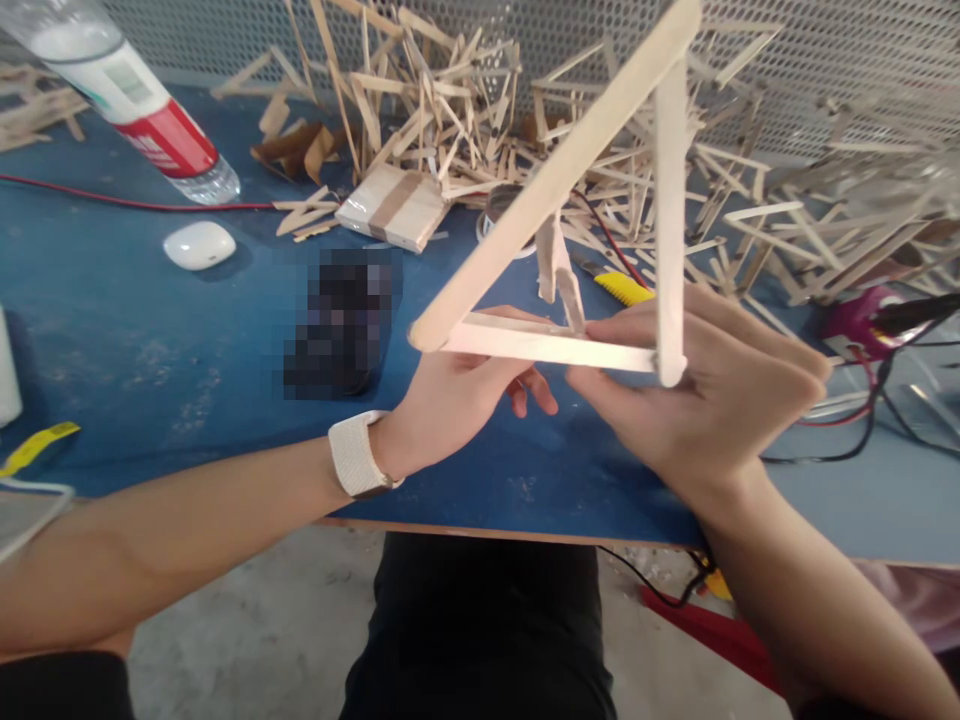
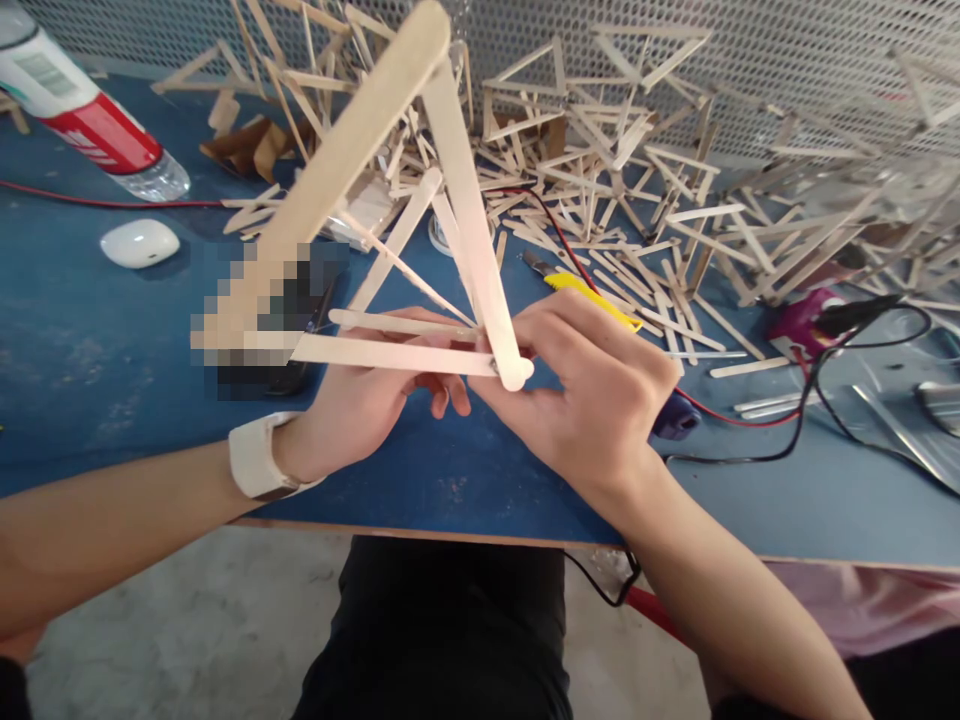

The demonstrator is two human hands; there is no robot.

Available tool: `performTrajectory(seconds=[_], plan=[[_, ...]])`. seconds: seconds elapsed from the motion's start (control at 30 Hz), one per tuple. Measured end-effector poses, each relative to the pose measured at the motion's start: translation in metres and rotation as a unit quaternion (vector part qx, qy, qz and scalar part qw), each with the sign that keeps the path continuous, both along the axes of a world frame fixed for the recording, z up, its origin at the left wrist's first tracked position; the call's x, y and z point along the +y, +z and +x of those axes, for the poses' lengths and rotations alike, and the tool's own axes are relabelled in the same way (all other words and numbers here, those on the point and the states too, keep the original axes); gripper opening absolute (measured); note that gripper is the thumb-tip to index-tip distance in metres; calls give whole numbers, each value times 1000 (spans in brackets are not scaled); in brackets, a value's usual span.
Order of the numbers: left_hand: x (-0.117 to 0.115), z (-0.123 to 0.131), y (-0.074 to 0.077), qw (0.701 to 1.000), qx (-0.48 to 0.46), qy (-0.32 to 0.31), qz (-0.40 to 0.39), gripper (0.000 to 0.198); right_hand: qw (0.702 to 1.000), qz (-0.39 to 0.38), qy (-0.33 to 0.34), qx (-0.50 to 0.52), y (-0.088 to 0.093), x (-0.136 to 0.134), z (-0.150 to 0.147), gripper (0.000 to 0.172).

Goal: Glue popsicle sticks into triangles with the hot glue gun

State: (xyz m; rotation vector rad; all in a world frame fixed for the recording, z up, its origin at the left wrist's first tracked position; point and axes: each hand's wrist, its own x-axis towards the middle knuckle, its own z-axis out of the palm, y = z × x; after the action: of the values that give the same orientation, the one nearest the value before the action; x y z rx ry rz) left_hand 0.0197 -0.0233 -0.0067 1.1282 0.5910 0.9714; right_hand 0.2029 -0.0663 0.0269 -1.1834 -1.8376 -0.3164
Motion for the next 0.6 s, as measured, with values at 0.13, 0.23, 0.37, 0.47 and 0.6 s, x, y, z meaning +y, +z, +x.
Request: performTrajectory(seconds=[0.13,0.23,0.37,0.47,0.6], plan=[[1,0,-3,1000,-1,-14,24,37,999,21,22,-10,0,1,0,19],[2,1,-8,999,-19,-13,32,37,999,24,25,-19,-1,1,0,16],[2,1,-13,999,-42,-23,21,34,999,11,25,-34,-4,-1,0,13],[3,2,-12,998,-49,-24,11,32,998,30,32,-42,-5,-1,2,13],[3,3,-9,998,-63,-18,-6,28,998,36,38,-45,-6,0,3,11]])
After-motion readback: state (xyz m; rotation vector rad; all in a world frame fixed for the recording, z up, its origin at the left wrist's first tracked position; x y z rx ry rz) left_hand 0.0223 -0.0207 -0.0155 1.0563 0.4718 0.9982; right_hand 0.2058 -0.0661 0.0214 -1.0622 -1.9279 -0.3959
